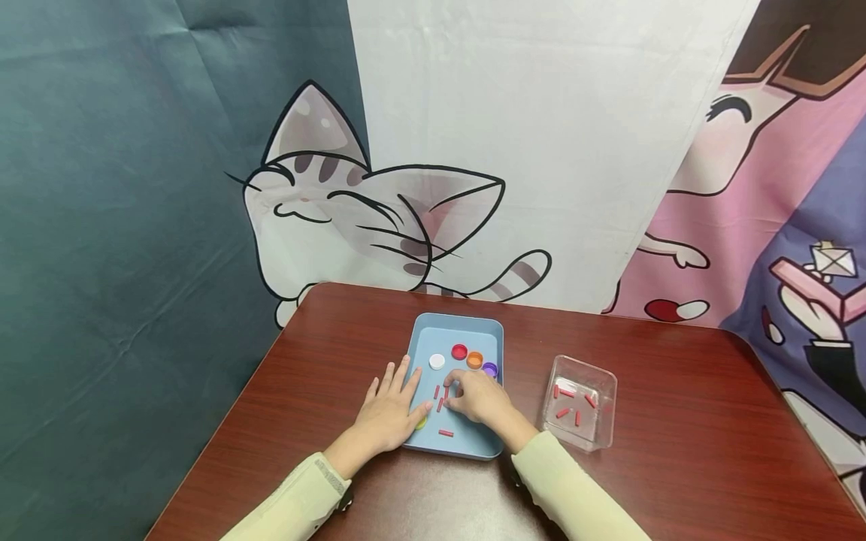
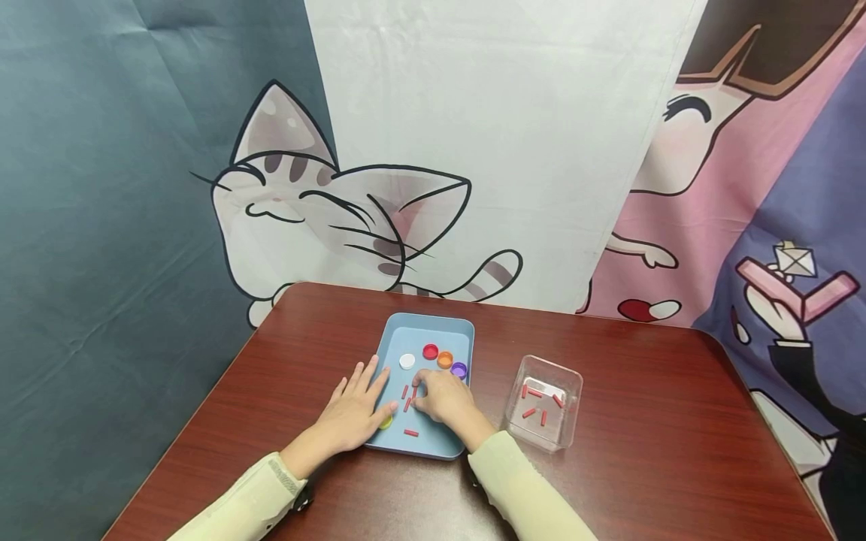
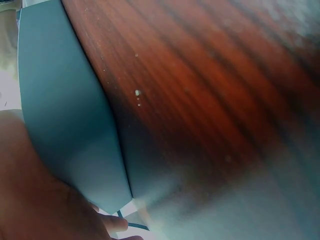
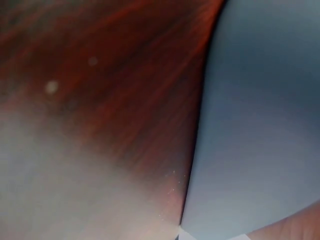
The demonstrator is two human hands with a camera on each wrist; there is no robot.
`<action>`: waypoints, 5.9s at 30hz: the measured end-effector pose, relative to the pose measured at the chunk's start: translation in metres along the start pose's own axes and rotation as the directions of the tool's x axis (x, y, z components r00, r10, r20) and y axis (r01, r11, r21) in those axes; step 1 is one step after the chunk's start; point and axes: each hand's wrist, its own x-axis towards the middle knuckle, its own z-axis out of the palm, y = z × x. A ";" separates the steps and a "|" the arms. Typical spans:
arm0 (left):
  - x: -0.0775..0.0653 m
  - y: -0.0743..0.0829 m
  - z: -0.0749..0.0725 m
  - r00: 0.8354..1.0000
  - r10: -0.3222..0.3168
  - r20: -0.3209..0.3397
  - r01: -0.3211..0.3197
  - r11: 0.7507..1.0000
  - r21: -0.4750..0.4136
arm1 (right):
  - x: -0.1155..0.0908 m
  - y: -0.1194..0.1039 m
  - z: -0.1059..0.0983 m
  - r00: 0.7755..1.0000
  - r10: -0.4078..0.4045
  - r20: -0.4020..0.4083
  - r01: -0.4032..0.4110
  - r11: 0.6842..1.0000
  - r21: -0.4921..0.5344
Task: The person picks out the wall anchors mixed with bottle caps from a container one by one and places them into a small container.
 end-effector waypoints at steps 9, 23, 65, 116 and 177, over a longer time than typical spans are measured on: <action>0.000 -0.002 0.000 1.000 -0.002 -0.004 0.002 1.000 0.008 | 0.001 -0.003 0.001 0.999 0.034 -0.006 -0.034 0.999 -0.014; 0.001 -0.001 0.001 1.000 -0.001 -0.004 0.001 1.000 -0.001 | 0.000 0.001 -0.006 0.998 -0.027 -0.053 0.030 0.998 0.052; -0.001 0.000 0.001 1.000 0.000 -0.011 0.000 0.999 -0.035 | -0.052 0.028 -0.052 0.956 -0.013 -0.294 0.109 0.943 0.313; -0.002 0.000 0.001 1.000 -0.001 -0.019 0.001 1.000 -0.020 | -0.114 0.101 -0.095 0.914 0.052 -0.403 0.057 0.966 0.254; -0.001 0.000 0.001 1.000 0.006 -0.015 -0.006 1.000 0.014 | -0.151 0.161 -0.109 0.891 0.132 -0.433 -0.029 0.971 0.236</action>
